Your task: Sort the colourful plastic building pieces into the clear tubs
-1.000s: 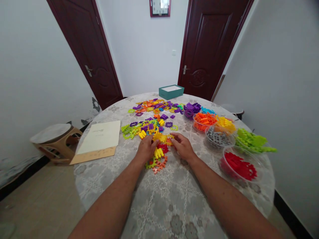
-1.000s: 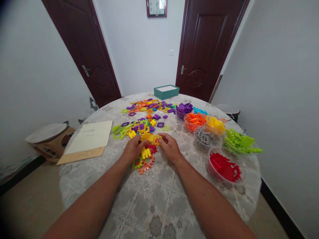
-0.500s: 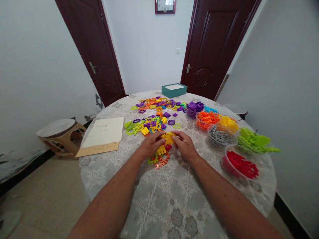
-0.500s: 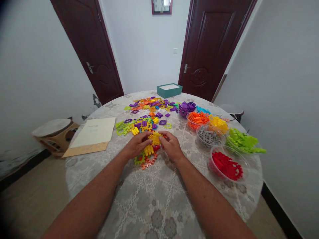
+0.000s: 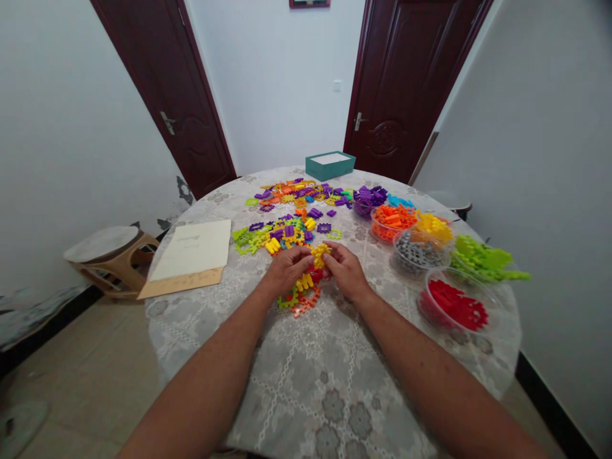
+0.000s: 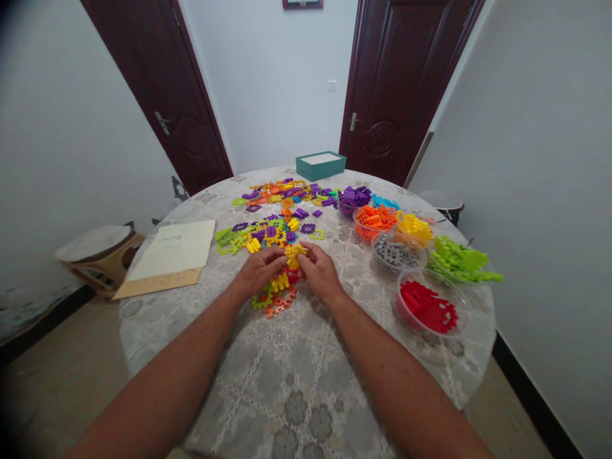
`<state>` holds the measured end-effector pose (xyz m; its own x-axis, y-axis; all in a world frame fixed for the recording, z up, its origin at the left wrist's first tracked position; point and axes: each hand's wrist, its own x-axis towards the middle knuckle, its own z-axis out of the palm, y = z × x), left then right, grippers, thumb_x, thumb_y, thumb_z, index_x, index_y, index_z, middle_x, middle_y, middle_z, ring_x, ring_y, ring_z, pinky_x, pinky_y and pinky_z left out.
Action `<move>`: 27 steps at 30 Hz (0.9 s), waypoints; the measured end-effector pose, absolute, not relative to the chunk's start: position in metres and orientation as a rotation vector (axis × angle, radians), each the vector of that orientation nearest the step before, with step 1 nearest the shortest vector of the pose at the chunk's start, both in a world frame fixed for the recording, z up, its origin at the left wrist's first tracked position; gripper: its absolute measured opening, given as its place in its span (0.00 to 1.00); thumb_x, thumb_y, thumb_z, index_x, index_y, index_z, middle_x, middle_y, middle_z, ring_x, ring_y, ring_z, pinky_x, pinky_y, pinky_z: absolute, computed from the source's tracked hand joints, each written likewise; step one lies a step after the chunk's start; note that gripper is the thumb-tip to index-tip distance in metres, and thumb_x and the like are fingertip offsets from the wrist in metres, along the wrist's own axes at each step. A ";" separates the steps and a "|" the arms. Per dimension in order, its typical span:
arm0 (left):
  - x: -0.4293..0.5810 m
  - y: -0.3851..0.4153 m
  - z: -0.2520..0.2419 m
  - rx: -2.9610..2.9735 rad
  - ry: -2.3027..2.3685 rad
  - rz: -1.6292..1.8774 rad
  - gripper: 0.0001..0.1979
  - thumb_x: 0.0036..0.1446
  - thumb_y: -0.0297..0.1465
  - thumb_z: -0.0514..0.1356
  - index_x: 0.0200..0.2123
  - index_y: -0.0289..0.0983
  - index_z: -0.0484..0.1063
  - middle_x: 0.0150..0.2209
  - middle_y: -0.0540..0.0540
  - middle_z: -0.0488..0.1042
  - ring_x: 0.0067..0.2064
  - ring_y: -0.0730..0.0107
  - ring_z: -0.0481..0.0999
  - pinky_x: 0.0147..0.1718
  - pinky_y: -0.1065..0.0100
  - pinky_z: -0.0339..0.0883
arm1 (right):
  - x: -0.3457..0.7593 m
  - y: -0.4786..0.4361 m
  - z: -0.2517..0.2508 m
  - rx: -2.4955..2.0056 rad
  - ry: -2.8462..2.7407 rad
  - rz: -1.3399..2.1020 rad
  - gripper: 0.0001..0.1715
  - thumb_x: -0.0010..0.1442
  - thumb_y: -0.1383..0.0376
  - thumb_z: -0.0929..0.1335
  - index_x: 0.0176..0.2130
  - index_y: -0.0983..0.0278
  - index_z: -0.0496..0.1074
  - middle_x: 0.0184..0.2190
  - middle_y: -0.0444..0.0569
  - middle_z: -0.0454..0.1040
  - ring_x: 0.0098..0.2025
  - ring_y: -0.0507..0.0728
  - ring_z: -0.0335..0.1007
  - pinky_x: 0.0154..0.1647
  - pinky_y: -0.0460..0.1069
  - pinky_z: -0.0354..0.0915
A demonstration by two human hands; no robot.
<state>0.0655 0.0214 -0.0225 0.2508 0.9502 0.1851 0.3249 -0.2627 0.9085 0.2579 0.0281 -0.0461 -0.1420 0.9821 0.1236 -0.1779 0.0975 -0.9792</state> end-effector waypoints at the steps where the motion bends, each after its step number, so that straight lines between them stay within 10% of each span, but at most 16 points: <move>1: 0.065 0.021 -0.022 1.774 1.190 1.000 0.17 0.65 0.45 0.61 0.42 0.37 0.78 0.32 0.50 0.77 0.32 0.69 0.74 0.34 0.68 0.70 | 0.260 0.029 -0.046 -0.895 -1.230 1.398 0.28 0.56 0.53 0.75 0.53 0.62 0.73 0.27 0.40 0.75 0.22 0.51 0.67 0.23 0.46 0.66; 15: 0.070 0.044 -0.018 2.509 1.748 0.476 0.24 0.65 0.25 0.56 0.62 0.42 0.72 0.65 0.42 0.72 0.59 0.59 0.77 0.56 0.61 0.71 | 0.287 0.058 -0.056 -0.929 -0.840 1.434 0.18 0.48 0.67 0.77 0.39 0.63 0.74 0.34 0.44 0.80 0.30 0.51 0.77 0.31 0.45 0.77; 27: 0.084 0.067 -0.008 2.484 1.908 0.159 0.14 0.67 0.28 0.54 0.49 0.39 0.79 0.50 0.37 0.81 0.48 0.56 0.82 0.46 0.62 0.72 | 0.284 0.061 -0.063 -1.050 -0.983 1.369 0.23 0.50 0.58 0.76 0.44 0.64 0.74 0.28 0.42 0.76 0.24 0.50 0.72 0.21 0.44 0.67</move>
